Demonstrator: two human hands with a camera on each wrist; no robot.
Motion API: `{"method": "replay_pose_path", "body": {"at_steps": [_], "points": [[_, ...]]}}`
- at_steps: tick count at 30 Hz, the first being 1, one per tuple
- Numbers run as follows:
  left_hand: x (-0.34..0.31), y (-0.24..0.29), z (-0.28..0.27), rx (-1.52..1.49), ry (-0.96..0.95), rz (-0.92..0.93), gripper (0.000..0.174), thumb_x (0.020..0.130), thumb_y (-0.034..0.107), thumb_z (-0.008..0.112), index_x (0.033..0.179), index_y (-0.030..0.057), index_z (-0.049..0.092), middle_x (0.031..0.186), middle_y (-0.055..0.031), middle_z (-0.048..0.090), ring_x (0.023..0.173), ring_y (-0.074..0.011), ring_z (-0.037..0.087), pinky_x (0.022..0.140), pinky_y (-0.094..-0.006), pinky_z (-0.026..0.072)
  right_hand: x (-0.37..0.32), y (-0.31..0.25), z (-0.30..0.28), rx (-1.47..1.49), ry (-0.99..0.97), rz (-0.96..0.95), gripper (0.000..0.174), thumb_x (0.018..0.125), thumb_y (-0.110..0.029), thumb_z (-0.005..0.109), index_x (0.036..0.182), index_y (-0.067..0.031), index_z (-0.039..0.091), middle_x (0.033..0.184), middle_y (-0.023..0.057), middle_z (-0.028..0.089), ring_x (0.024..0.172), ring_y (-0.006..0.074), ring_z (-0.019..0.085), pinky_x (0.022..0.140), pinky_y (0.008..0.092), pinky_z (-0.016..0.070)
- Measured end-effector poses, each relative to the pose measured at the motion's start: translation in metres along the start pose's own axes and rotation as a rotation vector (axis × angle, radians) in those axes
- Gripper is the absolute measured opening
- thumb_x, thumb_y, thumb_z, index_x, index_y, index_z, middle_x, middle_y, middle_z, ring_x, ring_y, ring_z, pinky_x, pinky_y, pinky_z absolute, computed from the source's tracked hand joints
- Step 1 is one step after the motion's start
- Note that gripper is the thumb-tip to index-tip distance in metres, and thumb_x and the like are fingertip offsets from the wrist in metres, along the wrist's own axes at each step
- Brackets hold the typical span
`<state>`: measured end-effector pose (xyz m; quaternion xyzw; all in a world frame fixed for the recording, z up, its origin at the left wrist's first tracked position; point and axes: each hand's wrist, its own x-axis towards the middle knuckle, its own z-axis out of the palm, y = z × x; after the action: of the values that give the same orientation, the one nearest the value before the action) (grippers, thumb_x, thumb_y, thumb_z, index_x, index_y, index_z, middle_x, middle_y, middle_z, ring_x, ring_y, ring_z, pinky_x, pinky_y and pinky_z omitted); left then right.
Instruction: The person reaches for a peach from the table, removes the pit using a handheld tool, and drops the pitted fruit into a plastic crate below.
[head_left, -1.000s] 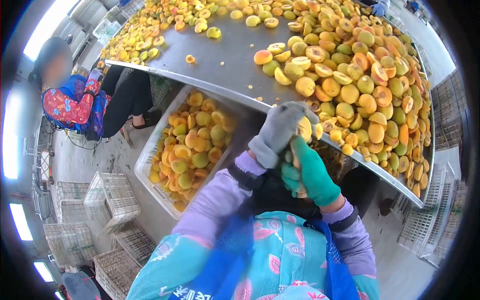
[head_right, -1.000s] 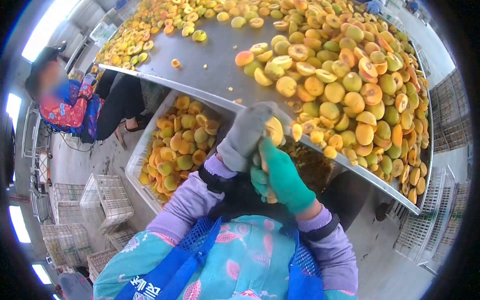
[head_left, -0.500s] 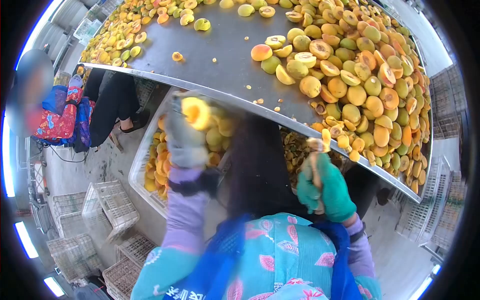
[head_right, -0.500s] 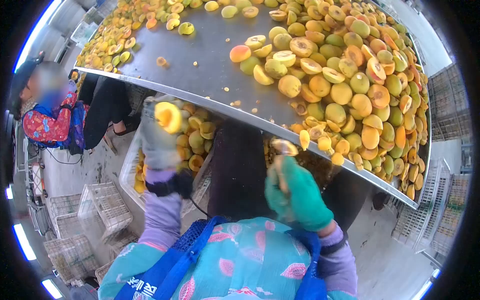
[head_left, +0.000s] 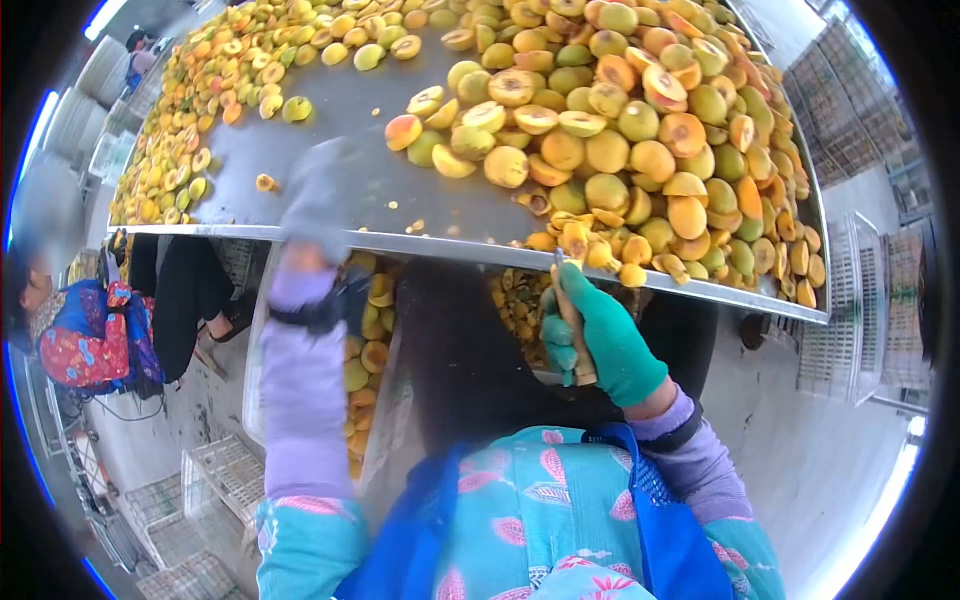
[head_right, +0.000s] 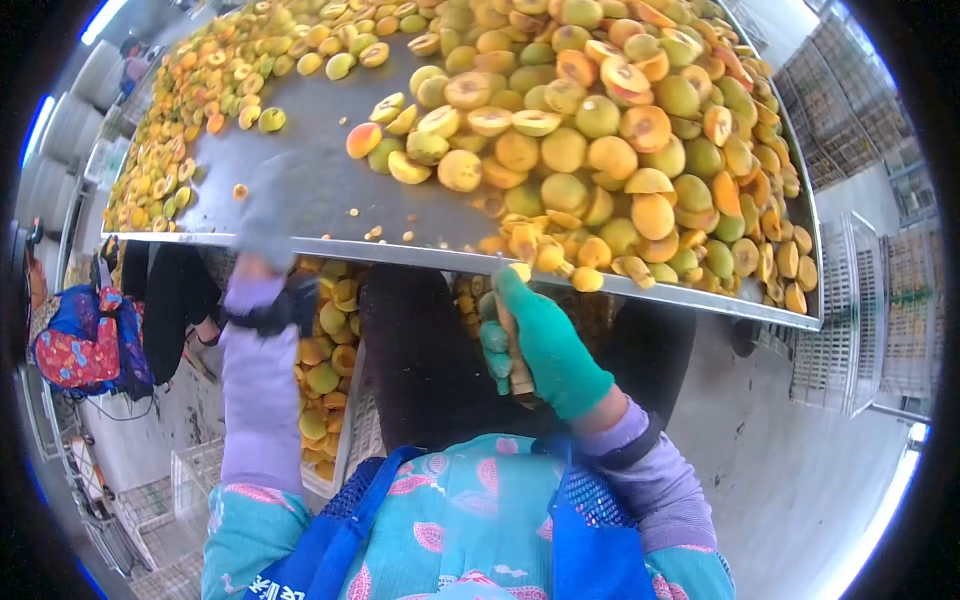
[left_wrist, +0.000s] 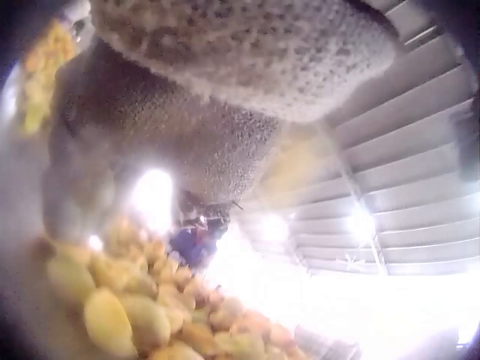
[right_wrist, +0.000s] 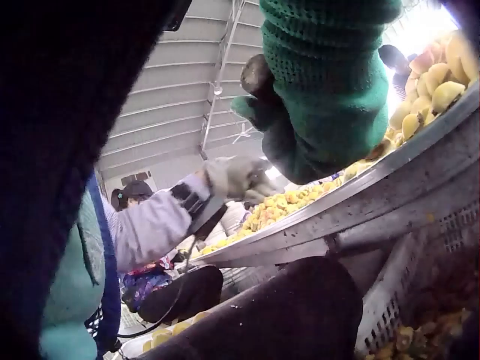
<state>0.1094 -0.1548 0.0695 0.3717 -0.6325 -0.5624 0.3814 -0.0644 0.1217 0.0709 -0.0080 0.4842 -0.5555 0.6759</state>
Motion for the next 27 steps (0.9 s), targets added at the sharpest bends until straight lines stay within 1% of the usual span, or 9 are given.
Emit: {"method": "replay_pose_path", "body": {"at_steps": [2,5,7,10,13,15,18,23,27], "points": [[0.07,-0.04,0.066,0.262,-0.05,-0.533,0.036,0.088,0.028,0.062,0.114,0.0032,0.064,0.093,-0.0083,0.069,0.087,-0.0194,0.066,0.061,-0.0359,0.053,-0.007,0.001,0.001,-0.002,-0.024,-0.014,0.043,0.096,-0.053,0.049,0.093,-0.0104,0.053,0.058,0.0002,0.049,0.041,0.0125,0.047,0.034,0.0259,0.0388],[0.079,-0.031,0.098,1.049,-0.456,-0.063,0.037,0.085,0.024,0.067,0.117,0.0051,0.062,0.095,-0.0056,0.068,0.085,-0.0195,0.066,0.055,-0.0344,0.0518,-0.021,-0.004,-0.007,-0.187,-0.029,-0.19,0.039,0.098,-0.048,0.048,0.09,-0.0097,0.053,0.059,0.0008,0.051,0.041,0.0119,0.049,0.034,0.0257,0.04],[0.025,0.016,0.096,0.629,-0.16,-0.188,0.034,0.078,0.013,0.07,0.11,0.0025,0.065,0.099,-0.0106,0.068,0.075,-0.0239,0.067,0.068,-0.0345,0.0548,-0.02,-0.007,-0.008,-0.329,0.054,-0.341,0.035,0.098,-0.039,0.049,0.089,-0.0056,0.054,0.058,0.0065,0.052,0.043,0.0173,0.052,0.038,0.0312,0.0427],[-0.018,0.018,0.074,0.22,-0.268,-0.241,0.031,0.082,0.008,0.066,0.113,0.0005,0.063,0.103,-0.0136,0.068,0.082,-0.0259,0.067,0.075,-0.0336,0.0548,0.011,0.003,-0.005,-0.674,0.131,-0.858,0.034,0.097,-0.034,0.052,0.092,-0.0004,0.055,0.06,0.0171,0.055,0.049,0.0317,0.056,0.047,0.041,0.0462],[-0.057,-0.014,0.076,0.816,-0.331,0.772,0.031,0.087,0.006,0.061,0.117,-0.0017,0.06,0.105,-0.0157,0.067,0.09,-0.0289,0.067,0.082,-0.0332,0.0536,0.026,0.015,0.002,-1.002,0.152,-1.131,0.033,0.096,-0.031,0.054,0.096,0.0012,0.056,0.07,0.0248,0.058,0.062,0.0425,0.059,0.056,0.0482,0.0467],[-0.093,-0.007,0.111,0.468,-0.243,0.44,0.028,0.096,0.02,0.052,0.113,0.0003,0.061,0.107,-0.0124,0.066,0.091,-0.0224,0.064,0.081,-0.0318,0.052,0.034,0.025,0.0,-1.028,0.162,-1.159,0.032,0.097,-0.031,0.053,0.099,0.0011,0.056,0.076,0.0271,0.061,0.07,0.0458,0.06,0.059,0.0509,0.0469],[-0.11,-0.02,0.136,0.212,-0.13,0.26,0.04,0.102,0.034,0.043,0.109,-0.0011,0.061,0.106,-0.0124,0.065,0.092,-0.02,0.063,0.081,-0.0315,0.0512,0.03,0.034,-0.007,-0.906,0.156,-1.103,0.034,0.097,-0.031,0.051,0.105,0.0018,0.056,0.081,0.0284,0.063,0.074,0.0468,0.061,0.061,0.0522,0.0473],[-0.12,0.004,0.146,-0.059,-0.188,0.082,0.039,0.101,0.032,0.046,0.108,-0.0026,0.061,0.098,-0.0129,0.066,0.086,-0.0183,0.063,0.077,-0.0301,0.0519,0.015,0.041,-0.004,-0.833,0.209,-1.143,0.039,0.098,-0.032,0.049,0.114,0.0036,0.053,0.084,0.0302,0.062,0.08,0.048,0.061,0.065,0.0517,0.0481],[-0.121,0.012,0.145,-0.192,-0.202,-0.095,0.033,0.1,0.029,0.048,0.101,-0.0012,0.063,0.088,-0.0085,0.066,0.076,-0.0145,0.061,0.069,-0.0272,0.0501,0.008,0.042,-0.001,-0.839,0.161,-0.981,0.04,0.099,-0.033,0.048,0.111,0.0049,0.055,0.087,0.031,0.062,0.085,0.049,0.06,0.07,0.0514,0.0478]]}}
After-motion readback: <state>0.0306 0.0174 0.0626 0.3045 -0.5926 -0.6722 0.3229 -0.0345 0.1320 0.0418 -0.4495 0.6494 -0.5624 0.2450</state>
